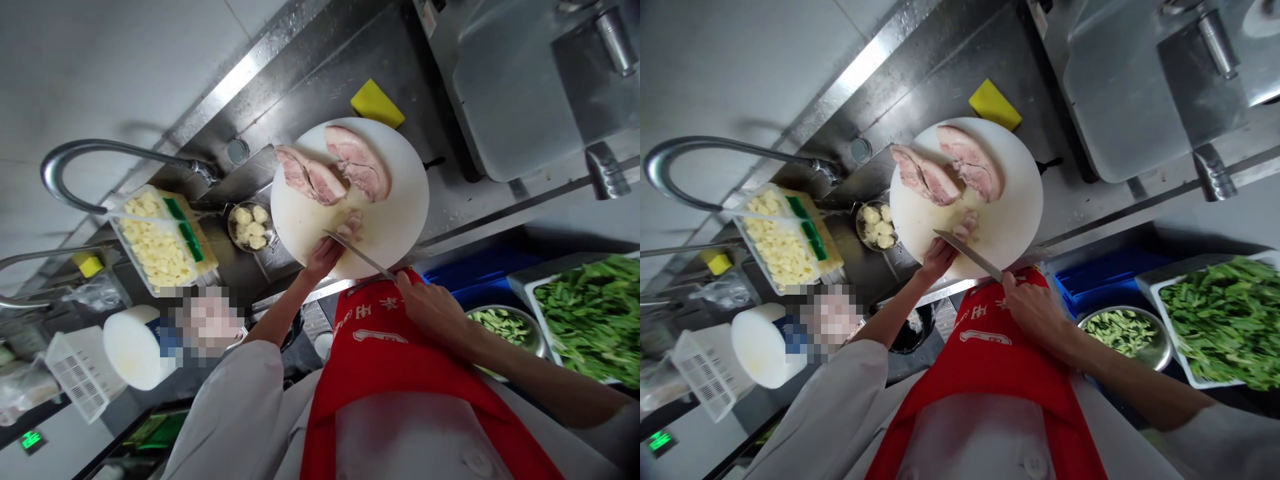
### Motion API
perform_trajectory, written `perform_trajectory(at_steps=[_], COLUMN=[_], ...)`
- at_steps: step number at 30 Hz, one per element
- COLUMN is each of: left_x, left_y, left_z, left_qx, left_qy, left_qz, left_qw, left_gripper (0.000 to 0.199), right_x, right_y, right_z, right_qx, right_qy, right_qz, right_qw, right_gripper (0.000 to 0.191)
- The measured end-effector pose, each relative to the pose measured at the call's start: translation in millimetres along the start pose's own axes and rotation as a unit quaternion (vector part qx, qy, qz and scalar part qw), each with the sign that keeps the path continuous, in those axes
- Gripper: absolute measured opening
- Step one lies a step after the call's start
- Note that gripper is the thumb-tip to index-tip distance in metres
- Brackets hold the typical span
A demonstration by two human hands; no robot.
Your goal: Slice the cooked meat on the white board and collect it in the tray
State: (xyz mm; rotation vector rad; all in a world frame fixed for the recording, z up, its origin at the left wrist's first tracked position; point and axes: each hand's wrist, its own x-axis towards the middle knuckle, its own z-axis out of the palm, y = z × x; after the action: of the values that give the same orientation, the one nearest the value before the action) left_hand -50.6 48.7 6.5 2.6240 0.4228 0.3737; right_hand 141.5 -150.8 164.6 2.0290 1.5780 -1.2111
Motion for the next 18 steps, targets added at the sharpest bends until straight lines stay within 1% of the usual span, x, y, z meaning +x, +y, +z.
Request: perform_trajectory(at_steps=[1,3,5,7,9,10,12,15,18], left_x=[-0.1,-0.7,-1.3,-1.7,-2.0,-2.2,-2.7,-3.7,-4.0], left_y=[-0.2,-0.6,-0.9,-1.1,-1.5,-1.7,-2.1,-2.3,-2.3], left_z=[0.2,0.7,0.9,1.0,1.4,1.7,2.3,2.8,2.8], left_qx=[0.001,-0.004,-0.009,-0.005,0.002,0.003,0.004,-0.004,-0.016], left_qy=[0.002,0.009,0.013,0.016,0.027,0.034,0.042,0.031,0.028], left_qz=[0.004,0.008,0.009,0.005,0.009,0.013,0.024,0.021,0.011], left_qw=[1.0,1.0,1.0,1.0,1.0,0.999,0.999,0.999,0.999], left_gripper=[0.025,0.023,0.022,0.023,0.024,0.023,0.021,0.019,0.018], right_x=[3.8,24.3,56.2,85.8,100.7,100.9,89.5,58.6,29.5], right_y=[-1.5,-11.6,-26.7,-39.4,-44.6,-44.5,-40.9,-31.5,-20.7], right_z=[-0.2,-7.4,-21.5,-37.2,-48.5,-51.4,-51.5,-41.6,-28.7], right_qx=[-0.001,0.003,0.011,0.027,0.038,0.036,0.021,0.004,0.011], right_qy=[0.002,0.017,0.047,0.095,0.11,0.109,0.095,0.055,0.018], right_qz=[0.0,-0.012,-0.028,-0.041,-0.051,-0.051,-0.053,-0.047,-0.033], right_qw=[1.0,1.0,0.998,0.994,0.992,0.992,0.994,0.997,0.999], right_gripper=[0.032,0.034,0.039,0.045,0.048,0.049,0.048,0.042,0.035])
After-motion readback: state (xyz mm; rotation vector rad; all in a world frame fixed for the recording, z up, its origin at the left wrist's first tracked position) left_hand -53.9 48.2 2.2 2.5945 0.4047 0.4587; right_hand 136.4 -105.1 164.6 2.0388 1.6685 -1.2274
